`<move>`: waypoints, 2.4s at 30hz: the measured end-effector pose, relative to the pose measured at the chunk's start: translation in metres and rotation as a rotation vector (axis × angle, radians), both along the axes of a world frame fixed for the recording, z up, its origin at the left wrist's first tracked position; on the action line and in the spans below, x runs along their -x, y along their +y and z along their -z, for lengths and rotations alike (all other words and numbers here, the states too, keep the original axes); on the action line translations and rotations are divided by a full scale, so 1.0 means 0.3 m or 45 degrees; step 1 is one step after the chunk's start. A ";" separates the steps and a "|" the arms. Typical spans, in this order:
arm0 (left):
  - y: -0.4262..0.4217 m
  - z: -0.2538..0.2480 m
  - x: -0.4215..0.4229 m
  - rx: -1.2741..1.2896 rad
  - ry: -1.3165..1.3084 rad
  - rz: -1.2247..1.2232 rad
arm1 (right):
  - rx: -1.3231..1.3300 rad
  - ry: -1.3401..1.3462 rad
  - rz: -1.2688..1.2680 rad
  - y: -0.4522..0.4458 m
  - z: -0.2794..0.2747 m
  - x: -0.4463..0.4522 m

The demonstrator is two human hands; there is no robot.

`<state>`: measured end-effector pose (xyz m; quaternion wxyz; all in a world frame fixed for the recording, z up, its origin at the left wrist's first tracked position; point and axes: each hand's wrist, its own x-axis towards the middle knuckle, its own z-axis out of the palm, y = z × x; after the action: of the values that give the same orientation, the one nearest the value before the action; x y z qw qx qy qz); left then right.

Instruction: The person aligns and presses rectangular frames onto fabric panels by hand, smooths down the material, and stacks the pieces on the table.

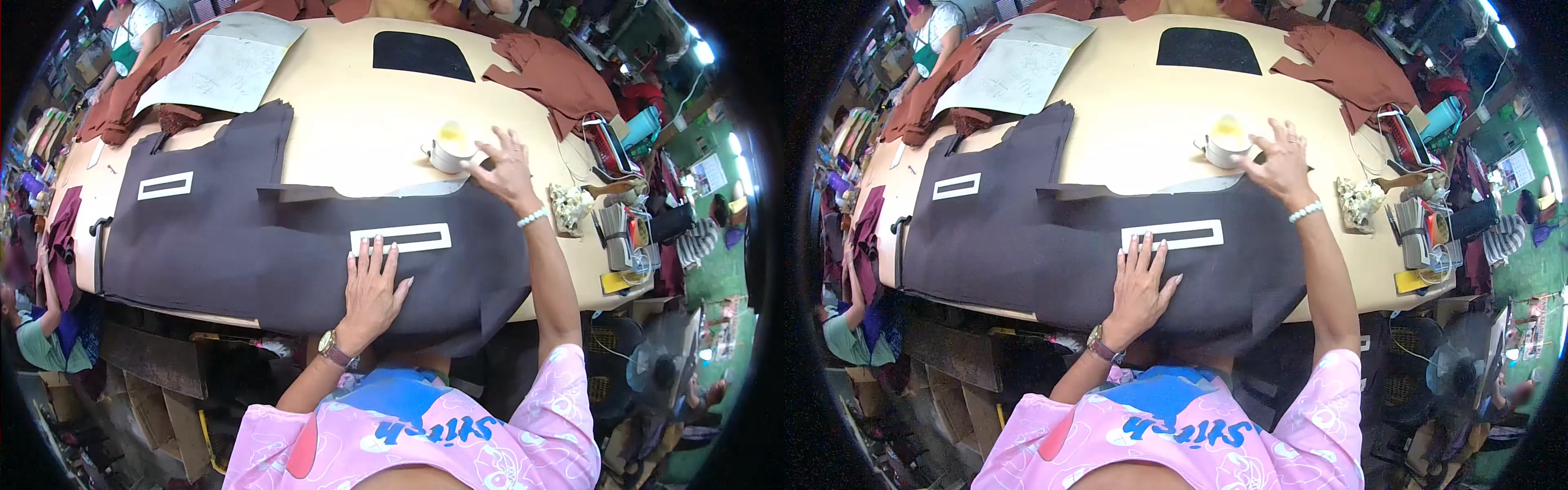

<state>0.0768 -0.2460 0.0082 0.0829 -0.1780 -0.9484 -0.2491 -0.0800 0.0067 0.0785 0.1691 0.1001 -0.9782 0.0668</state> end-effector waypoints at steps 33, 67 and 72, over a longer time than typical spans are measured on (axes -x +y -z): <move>-0.155 0.023 0.030 -0.160 0.120 -0.027 | -0.276 -0.059 -0.241 -0.237 -0.147 -0.173; -0.153 0.024 0.030 -0.108 0.136 -0.007 | -0.736 -0.238 0.282 -0.336 0.137 -0.496; -0.164 0.013 0.033 -0.420 0.117 -0.066 | -0.851 -0.297 0.320 -0.307 0.158 -0.458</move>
<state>0.0670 -0.2952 0.0044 0.1606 -0.1488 -0.8941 -0.3908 0.0575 -0.0854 0.0310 0.0215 0.0205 -0.9633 -0.2667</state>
